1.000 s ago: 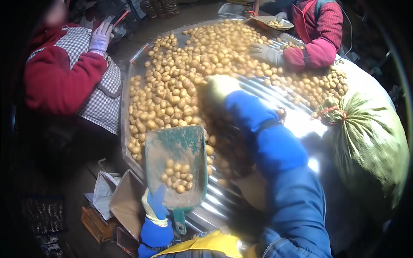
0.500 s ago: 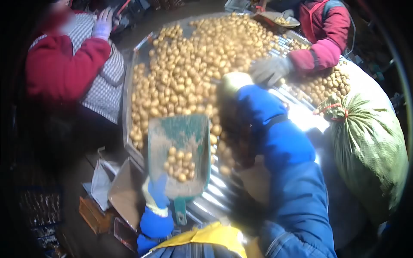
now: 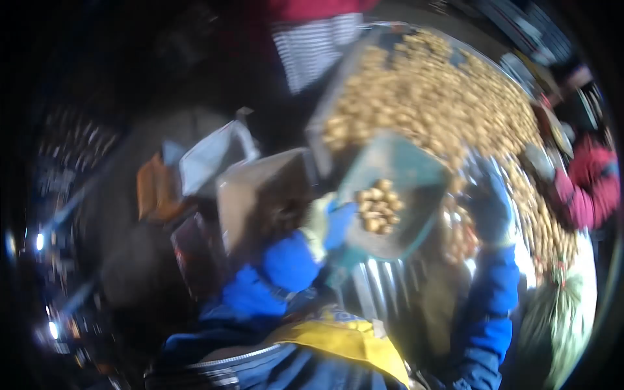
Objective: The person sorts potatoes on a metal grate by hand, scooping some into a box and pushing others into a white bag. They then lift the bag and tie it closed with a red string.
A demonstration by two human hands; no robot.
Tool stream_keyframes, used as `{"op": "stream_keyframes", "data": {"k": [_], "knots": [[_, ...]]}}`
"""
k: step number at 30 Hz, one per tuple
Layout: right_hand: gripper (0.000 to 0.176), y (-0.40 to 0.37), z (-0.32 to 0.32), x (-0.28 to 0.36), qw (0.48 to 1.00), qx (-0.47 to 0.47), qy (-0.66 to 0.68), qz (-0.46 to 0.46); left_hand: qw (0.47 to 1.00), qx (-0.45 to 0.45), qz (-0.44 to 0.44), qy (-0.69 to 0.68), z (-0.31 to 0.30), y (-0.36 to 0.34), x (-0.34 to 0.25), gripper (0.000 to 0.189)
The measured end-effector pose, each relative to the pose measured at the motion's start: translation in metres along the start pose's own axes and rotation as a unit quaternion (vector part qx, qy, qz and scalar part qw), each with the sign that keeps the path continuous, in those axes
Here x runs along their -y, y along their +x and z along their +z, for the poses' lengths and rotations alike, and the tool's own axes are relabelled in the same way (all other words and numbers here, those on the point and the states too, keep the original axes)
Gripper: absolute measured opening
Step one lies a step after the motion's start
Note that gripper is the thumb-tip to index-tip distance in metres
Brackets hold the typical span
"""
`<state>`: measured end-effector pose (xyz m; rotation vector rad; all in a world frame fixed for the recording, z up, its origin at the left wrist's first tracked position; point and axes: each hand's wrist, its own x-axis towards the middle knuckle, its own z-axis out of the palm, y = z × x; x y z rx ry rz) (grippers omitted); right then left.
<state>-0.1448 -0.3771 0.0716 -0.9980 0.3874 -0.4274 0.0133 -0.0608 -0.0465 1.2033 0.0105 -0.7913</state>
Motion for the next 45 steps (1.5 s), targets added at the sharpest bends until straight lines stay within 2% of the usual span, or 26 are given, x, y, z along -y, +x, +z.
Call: {"op": "stream_keyframes", "data": {"k": [2, 3, 4, 5, 6, 8, 10, 12, 17, 19, 21, 23, 24, 26, 27, 30, 33, 34, 36, 37, 40, 42, 43, 45], "knots": [[0.053, 0.014, 0.002, -0.014, 0.978, 0.091, -0.160, -0.095, 0.991, -0.019, 0.046, 0.124, 0.021, -0.017, -0.029, 0.016], [0.051, 0.022, 0.008, -0.018, 0.953, 0.131, -0.237, -0.137, 0.998, 0.029, -0.021, -0.045, 0.018, -0.015, -0.026, 0.019], [0.051, 0.028, 0.030, -0.019, 0.941, 0.142, -0.271, -0.147, 0.970, 0.085, -0.078, -0.215, 0.016, -0.012, -0.023, 0.022], [0.051, 0.034, 0.053, -0.023, 0.941, 0.146, -0.277, -0.130, 0.939, 0.122, -0.113, -0.302, 0.018, -0.009, -0.021, 0.023], [0.052, 0.038, 0.075, -0.026, 0.940, 0.153, -0.282, -0.116, 0.952, 0.113, -0.092, -0.269, 0.024, -0.011, -0.022, 0.024], [0.053, 0.043, 0.113, -0.035, 0.938, 0.171, -0.286, -0.095, 0.996, 0.053, -0.010, -0.065, 0.031, -0.017, -0.033, 0.026], [0.053, 0.048, 0.145, -0.049, 0.931, 0.190, -0.297, -0.089, 0.991, -0.007, 0.031, 0.128, 0.034, -0.021, -0.043, 0.028], [0.053, 0.046, 0.177, -0.063, 0.925, 0.234, -0.290, -0.069, 0.963, -0.061, 0.042, 0.258, 0.033, -0.028, -0.053, 0.030], [0.054, 0.024, 0.244, -0.091, 0.910, 0.355, -0.211, 0.046, 0.937, -0.088, 0.038, 0.336, 0.025, -0.052, -0.067, 0.034], [0.052, 0.013, 0.263, -0.099, 0.904, 0.347, -0.219, 0.122, 0.944, -0.069, 0.042, 0.321, 0.013, -0.064, -0.062, 0.033], [0.051, 0.004, 0.280, -0.109, 0.885, 0.346, -0.273, 0.148, 0.951, -0.054, 0.048, 0.301, 0.003, -0.073, -0.053, 0.033], [0.046, 0.004, 0.289, -0.123, 0.829, 0.378, -0.412, 0.027, 0.957, -0.042, 0.052, 0.282, -0.004, -0.085, -0.049, 0.033], [0.044, 0.011, 0.288, -0.137, 0.780, 0.381, -0.493, -0.063, 0.961, -0.039, 0.053, 0.269, -0.005, -0.088, -0.048, 0.033], [0.039, 0.013, 0.302, -0.153, 0.735, 0.392, -0.534, -0.145, 0.965, -0.032, 0.059, 0.254, -0.011, -0.095, -0.047, 0.033], [0.038, 0.011, 0.311, -0.160, 0.751, 0.404, -0.503, -0.135, 0.967, -0.028, 0.062, 0.245, -0.013, -0.098, -0.047, 0.033], [0.036, -0.020, 0.343, -0.173, 0.820, 0.438, -0.369, -0.006, 0.971, -0.023, 0.065, 0.229, -0.020, -0.104, -0.045, 0.033], [0.046, -0.040, 0.372, -0.178, 0.855, 0.406, -0.229, 0.225, 0.974, -0.018, 0.064, 0.214, -0.023, -0.107, -0.044, 0.034], [0.052, -0.047, 0.384, -0.179, 0.857, 0.374, -0.191, 0.299, 0.975, -0.016, 0.065, 0.210, -0.023, -0.108, -0.044, 0.034], [0.059, -0.095, 0.425, -0.182, 0.826, 0.398, -0.263, 0.300, 0.978, -0.013, 0.065, 0.197, -0.025, -0.109, -0.043, 0.034], [0.061, -0.104, 0.422, -0.183, 0.766, 0.517, -0.225, 0.310, 0.979, -0.013, 0.065, 0.193, -0.027, -0.109, -0.043, 0.034], [0.070, -0.120, 0.427, -0.166, 0.682, 0.610, -0.377, 0.145, 0.982, -0.013, 0.066, 0.174, -0.029, -0.110, -0.045, 0.034], [0.071, -0.106, 0.428, -0.148, 0.729, 0.493, -0.436, 0.189, 0.985, -0.003, 0.069, 0.157, -0.030, -0.109, -0.046, 0.034], [0.069, -0.088, 0.410, -0.141, 0.737, 0.475, -0.461, 0.137, 0.987, 0.004, 0.068, 0.145, -0.030, -0.108, -0.047, 0.034], [0.047, -0.066, 0.368, -0.121, 0.738, 0.442, -0.502, -0.093, 0.992, 0.019, 0.062, 0.110, -0.029, -0.105, -0.049, 0.034]]}}
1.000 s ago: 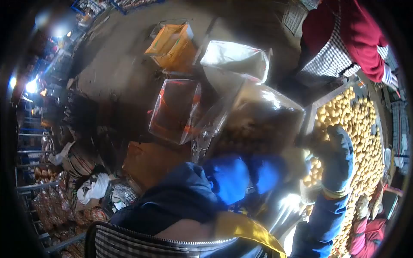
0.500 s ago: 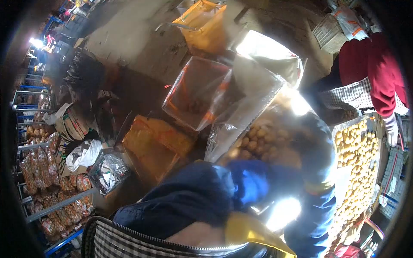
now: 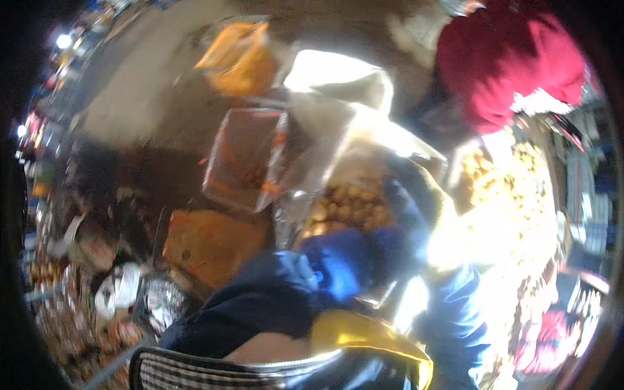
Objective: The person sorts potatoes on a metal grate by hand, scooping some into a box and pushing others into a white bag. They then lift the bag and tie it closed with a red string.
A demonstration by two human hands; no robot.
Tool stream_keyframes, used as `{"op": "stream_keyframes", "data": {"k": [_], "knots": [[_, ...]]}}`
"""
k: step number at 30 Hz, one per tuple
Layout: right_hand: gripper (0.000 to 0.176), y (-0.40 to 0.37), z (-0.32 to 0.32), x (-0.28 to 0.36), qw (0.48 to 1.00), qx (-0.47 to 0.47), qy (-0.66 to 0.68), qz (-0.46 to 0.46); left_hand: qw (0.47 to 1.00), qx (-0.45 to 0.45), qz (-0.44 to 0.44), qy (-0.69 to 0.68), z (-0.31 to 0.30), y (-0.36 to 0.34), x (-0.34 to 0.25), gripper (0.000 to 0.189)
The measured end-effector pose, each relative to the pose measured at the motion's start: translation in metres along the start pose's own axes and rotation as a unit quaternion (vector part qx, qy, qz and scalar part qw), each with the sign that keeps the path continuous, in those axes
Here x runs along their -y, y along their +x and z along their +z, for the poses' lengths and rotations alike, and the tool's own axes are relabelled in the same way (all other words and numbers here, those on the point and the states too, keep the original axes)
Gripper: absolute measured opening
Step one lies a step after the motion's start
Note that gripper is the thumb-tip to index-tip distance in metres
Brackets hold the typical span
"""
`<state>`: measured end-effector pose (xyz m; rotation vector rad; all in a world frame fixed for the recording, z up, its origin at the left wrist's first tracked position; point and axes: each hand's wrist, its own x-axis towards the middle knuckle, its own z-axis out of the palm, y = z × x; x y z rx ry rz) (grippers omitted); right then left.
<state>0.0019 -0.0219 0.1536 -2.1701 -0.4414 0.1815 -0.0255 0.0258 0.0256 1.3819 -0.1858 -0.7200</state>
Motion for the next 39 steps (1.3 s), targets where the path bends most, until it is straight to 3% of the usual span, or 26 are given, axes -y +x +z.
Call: {"op": "stream_keyframes", "data": {"k": [1, 3, 4, 6, 8, 9, 10, 11, 12, 13, 14, 15, 16, 19, 22, 23, 25, 28, 30, 35, 39], "knots": [[0.046, -0.011, -0.012, -0.010, 0.990, -0.059, 0.080, 0.103, 1.000, 0.004, -0.004, -0.030, -0.001, 0.003, -0.002, 0.034], [0.042, -0.056, -0.026, -0.038, 0.948, -0.192, 0.245, 0.070, 0.995, 0.019, -0.018, -0.097, 0.001, 0.009, -0.007, 0.034], [0.041, -0.076, -0.036, -0.036, 0.929, -0.262, 0.233, 0.122, 0.989, 0.032, -0.031, -0.139, 0.003, 0.012, -0.010, 0.034], [0.039, -0.118, -0.046, -0.028, 0.915, -0.355, 0.171, 0.091, 0.969, 0.065, -0.070, -0.228, 0.013, 0.020, -0.023, 0.035], [0.037, -0.153, -0.049, -0.015, 0.839, -0.478, 0.186, 0.185, 0.918, 0.089, -0.158, -0.354, 0.018, 0.022, -0.038, 0.035], [0.037, -0.172, -0.046, -0.016, 0.832, -0.493, 0.184, 0.175, 0.893, 0.086, -0.198, -0.394, 0.017, 0.021, -0.044, 0.035], [0.036, -0.191, -0.044, -0.016, 0.825, -0.509, 0.181, 0.165, 0.902, 0.076, -0.188, -0.381, 0.023, 0.019, -0.042, 0.035], [0.036, -0.202, -0.039, -0.010, 0.814, -0.530, 0.157, 0.181, 1.000, 0.012, -0.010, -0.004, 0.018, 0.022, -0.024, 0.024], [0.035, -0.220, -0.031, -0.016, 0.817, -0.507, 0.100, 0.257, 0.969, -0.004, -0.021, -0.245, 0.003, 0.020, -0.007, 0.023], [0.034, -0.232, -0.025, -0.015, 0.832, -0.487, 0.047, 0.261, 0.983, 0.006, -0.066, -0.174, -0.010, 0.015, -0.015, 0.023], [0.034, -0.244, -0.019, -0.014, 0.844, -0.468, -0.007, 0.263, 0.999, -0.048, 0.021, 0.003, -0.021, 0.009, -0.025, 0.023], [0.035, -0.251, -0.008, -0.014, 0.862, -0.441, -0.084, 0.236, 0.995, -0.060, 0.002, 0.078, -0.033, -0.013, -0.063, 0.029], [0.037, -0.257, -0.003, -0.015, 0.871, -0.417, -0.055, 0.254, 0.988, -0.090, 0.050, 0.115, -0.039, -0.024, -0.079, 0.018], [0.047, -0.247, 0.010, -0.016, 0.920, -0.305, -0.048, 0.242, 0.984, -0.134, 0.107, 0.048, -0.131, -0.014, -0.033, 0.022], [0.059, -0.248, 0.047, -0.041, 0.945, -0.261, -0.089, 0.176, 0.975, -0.179, 0.119, 0.058, -0.175, -0.053, -0.074, 0.033], [0.063, -0.243, 0.049, -0.040, 0.948, -0.241, -0.098, 0.181, 0.970, -0.228, 0.070, 0.048, -0.183, -0.063, -0.087, 0.034], [0.072, -0.235, 0.052, -0.036, 0.954, -0.203, -0.118, 0.188, 0.955, -0.267, 0.116, 0.052, -0.197, -0.069, -0.100, 0.036], [0.076, -0.238, 0.058, -0.048, 0.958, -0.164, -0.118, 0.205, 0.949, -0.300, 0.087, 0.030, -0.240, -0.074, -0.098, 0.038], [0.077, -0.240, 0.063, -0.054, 0.958, -0.165, -0.120, 0.203, 0.937, -0.301, 0.115, 0.137, -0.266, -0.074, -0.091, 0.023], [0.068, -0.240, 0.065, -0.062, 0.958, -0.198, -0.106, 0.177, 0.890, -0.340, 0.082, 0.293, -0.305, -0.091, -0.090, 0.025], [0.074, -0.236, 0.056, -0.053, 0.960, -0.158, -0.079, 0.219, 0.829, -0.311, 0.037, 0.463, -0.328, -0.097, -0.093, 0.026]]}}
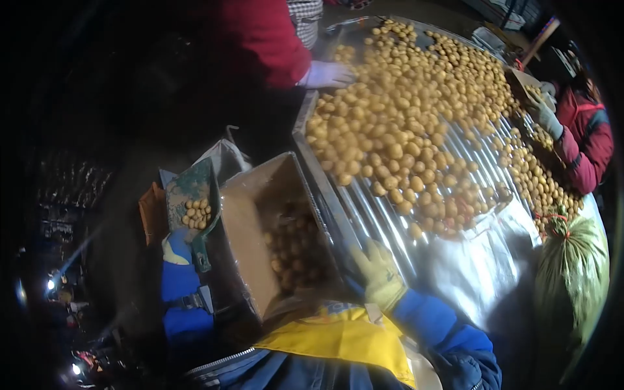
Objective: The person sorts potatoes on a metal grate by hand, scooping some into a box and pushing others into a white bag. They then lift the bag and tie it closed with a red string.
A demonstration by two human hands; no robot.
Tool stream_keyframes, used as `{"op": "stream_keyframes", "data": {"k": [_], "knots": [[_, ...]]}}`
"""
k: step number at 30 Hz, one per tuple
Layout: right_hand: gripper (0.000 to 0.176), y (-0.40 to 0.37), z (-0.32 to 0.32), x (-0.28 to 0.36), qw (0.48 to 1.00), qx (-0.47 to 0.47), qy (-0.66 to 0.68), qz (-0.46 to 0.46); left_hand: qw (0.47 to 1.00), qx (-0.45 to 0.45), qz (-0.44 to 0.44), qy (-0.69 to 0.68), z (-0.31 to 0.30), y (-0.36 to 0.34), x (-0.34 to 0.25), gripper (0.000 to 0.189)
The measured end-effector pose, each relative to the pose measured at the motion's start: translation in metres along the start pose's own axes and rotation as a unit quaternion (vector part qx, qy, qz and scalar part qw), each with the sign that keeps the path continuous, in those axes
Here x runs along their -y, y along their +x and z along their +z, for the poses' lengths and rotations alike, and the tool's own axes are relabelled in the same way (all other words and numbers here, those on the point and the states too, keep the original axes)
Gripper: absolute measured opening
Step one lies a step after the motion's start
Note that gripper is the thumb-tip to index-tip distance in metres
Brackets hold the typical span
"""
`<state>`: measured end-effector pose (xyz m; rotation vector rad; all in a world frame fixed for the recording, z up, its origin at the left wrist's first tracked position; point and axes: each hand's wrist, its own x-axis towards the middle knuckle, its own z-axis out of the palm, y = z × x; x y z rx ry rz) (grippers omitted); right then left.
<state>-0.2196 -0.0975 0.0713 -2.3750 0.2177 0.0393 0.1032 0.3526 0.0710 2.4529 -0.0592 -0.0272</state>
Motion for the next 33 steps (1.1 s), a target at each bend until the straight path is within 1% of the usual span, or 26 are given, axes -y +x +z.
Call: {"op": "stream_keyframes", "data": {"k": [1, 3, 5, 9, 12, 15, 18, 20, 21, 22, 24, 25, 27, 28, 30, 31, 32, 33], "knots": [[0.082, -0.003, 0.013, -0.015, 0.999, 0.014, -0.032, 0.007, 0.998, 0.014, 0.016, 0.058, -0.005, 0.003, 0.004, 0.026], [0.089, -0.004, 0.010, -0.013, 1.000, 0.016, -0.023, 0.007, 0.981, 0.045, 0.063, 0.179, -0.014, 0.014, 0.008, 0.026], [0.097, -0.007, 0.014, -0.020, 0.999, 0.026, -0.018, 0.012, 0.952, 0.072, 0.104, 0.278, -0.021, 0.030, 0.014, 0.027], [0.098, -0.006, 0.011, -0.017, 0.998, 0.049, -0.011, 0.043, 0.886, 0.127, 0.144, 0.423, -0.028, 0.065, 0.013, 0.028], [0.091, -0.007, 0.009, -0.013, 1.000, 0.002, -0.012, 0.003, 0.844, 0.161, 0.147, 0.491, -0.031, 0.088, 0.009, 0.029], [0.080, 0.001, -0.003, 0.011, 0.999, -0.025, -0.029, 0.001, 0.810, 0.193, 0.123, 0.540, -0.033, 0.109, -0.001, 0.029], [0.072, 0.006, -0.013, 0.024, 0.999, -0.041, -0.014, -0.009, 0.782, 0.242, 0.069, 0.570, -0.031, 0.128, -0.021, 0.031], [0.073, 0.005, -0.009, 0.019, 0.999, -0.045, -0.024, -0.010, 0.762, 0.275, 0.031, 0.586, -0.030, 0.136, -0.037, 0.033], [0.074, 0.003, -0.006, 0.016, 0.998, -0.047, -0.029, -0.010, 0.756, 0.269, 0.039, 0.595, -0.030, 0.139, -0.037, 0.034], [0.077, 0.002, -0.005, 0.013, 0.999, -0.027, -0.035, 0.002, 0.750, 0.262, 0.047, 0.605, -0.029, 0.142, -0.037, 0.036], [0.081, -0.001, -0.003, 0.007, 0.998, 0.014, -0.047, 0.027, 0.728, 0.246, 0.065, 0.637, -0.025, 0.151, -0.026, 0.046], [0.081, -0.002, -0.003, 0.006, 0.999, 0.011, -0.046, 0.023, 0.711, 0.236, 0.075, 0.658, -0.020, 0.158, -0.014, 0.055], [0.082, -0.003, -0.003, 0.005, 0.999, 0.006, -0.046, 0.015, 0.698, 0.221, 0.096, 0.674, -0.017, 0.168, 0.007, 0.062], [0.079, -0.002, -0.004, 0.006, 0.999, 0.002, -0.034, 0.017, 0.703, 0.216, 0.108, 0.669, -0.018, 0.167, 0.007, 0.060], [0.075, 0.000, -0.006, 0.011, 1.000, -0.006, -0.011, 0.022, 0.712, 0.231, 0.098, 0.656, -0.022, 0.162, 0.009, 0.048], [0.074, 0.000, -0.001, 0.007, 1.000, -0.007, -0.007, 0.009, 0.709, 0.237, 0.105, 0.656, -0.021, 0.162, 0.008, 0.044], [0.073, 0.000, 0.007, -0.002, 1.000, -0.011, -0.006, 0.002, 0.719, 0.236, 0.113, 0.644, -0.025, 0.158, 0.011, 0.040], [0.072, -0.004, 0.007, -0.007, 1.000, -0.020, -0.007, 0.001, 0.740, 0.229, 0.130, 0.619, -0.028, 0.152, 0.013, 0.037]]}}
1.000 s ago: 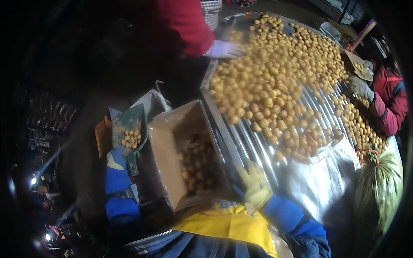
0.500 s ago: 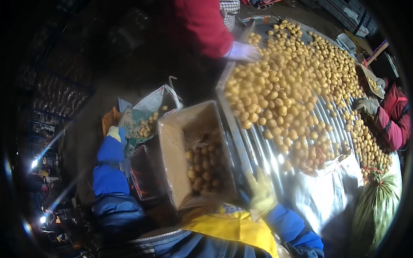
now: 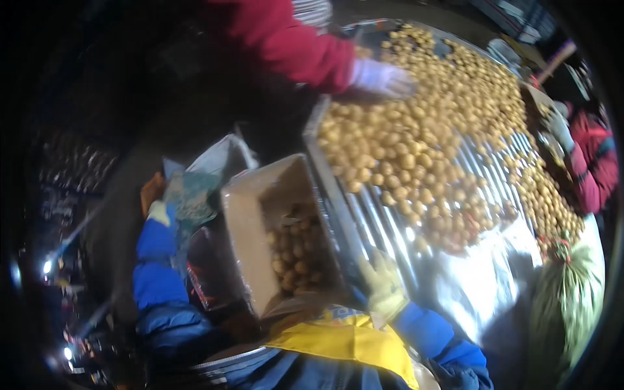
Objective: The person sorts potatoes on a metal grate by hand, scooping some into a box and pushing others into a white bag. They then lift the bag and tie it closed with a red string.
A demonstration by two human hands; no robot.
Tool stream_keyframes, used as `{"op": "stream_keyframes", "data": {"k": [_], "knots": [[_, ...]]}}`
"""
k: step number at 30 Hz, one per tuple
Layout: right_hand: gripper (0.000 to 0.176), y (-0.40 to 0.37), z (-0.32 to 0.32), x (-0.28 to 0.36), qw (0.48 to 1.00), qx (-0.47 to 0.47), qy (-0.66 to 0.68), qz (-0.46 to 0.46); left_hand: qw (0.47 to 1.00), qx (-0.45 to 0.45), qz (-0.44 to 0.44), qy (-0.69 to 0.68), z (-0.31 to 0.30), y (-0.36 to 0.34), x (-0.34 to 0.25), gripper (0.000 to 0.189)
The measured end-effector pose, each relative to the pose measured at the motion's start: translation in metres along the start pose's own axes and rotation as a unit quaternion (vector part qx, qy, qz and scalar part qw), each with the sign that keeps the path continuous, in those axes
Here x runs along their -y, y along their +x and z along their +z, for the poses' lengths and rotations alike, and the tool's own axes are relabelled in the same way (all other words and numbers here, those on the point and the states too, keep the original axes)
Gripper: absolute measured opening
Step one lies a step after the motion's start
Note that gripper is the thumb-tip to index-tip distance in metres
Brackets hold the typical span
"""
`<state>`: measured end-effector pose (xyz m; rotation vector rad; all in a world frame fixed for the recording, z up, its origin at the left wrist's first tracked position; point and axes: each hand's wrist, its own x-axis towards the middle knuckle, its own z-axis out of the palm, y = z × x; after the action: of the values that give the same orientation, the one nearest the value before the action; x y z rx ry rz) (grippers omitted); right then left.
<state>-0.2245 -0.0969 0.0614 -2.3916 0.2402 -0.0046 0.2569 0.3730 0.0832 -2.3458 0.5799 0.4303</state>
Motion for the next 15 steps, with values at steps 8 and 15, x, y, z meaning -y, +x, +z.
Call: {"op": "stream_keyframes", "data": {"k": [8, 15], "knots": [[0.077, 0.005, -0.005, 0.004, 0.999, -0.025, -0.019, -0.041, 0.382, -0.116, -0.163, -0.902, -0.016, -0.118, -0.092, 0.041], [0.077, 0.001, -0.003, 0.003, 1.000, 0.008, -0.003, -0.016, 0.402, -0.124, -0.003, -0.907, 0.016, -0.130, -0.129, 0.044]]}}
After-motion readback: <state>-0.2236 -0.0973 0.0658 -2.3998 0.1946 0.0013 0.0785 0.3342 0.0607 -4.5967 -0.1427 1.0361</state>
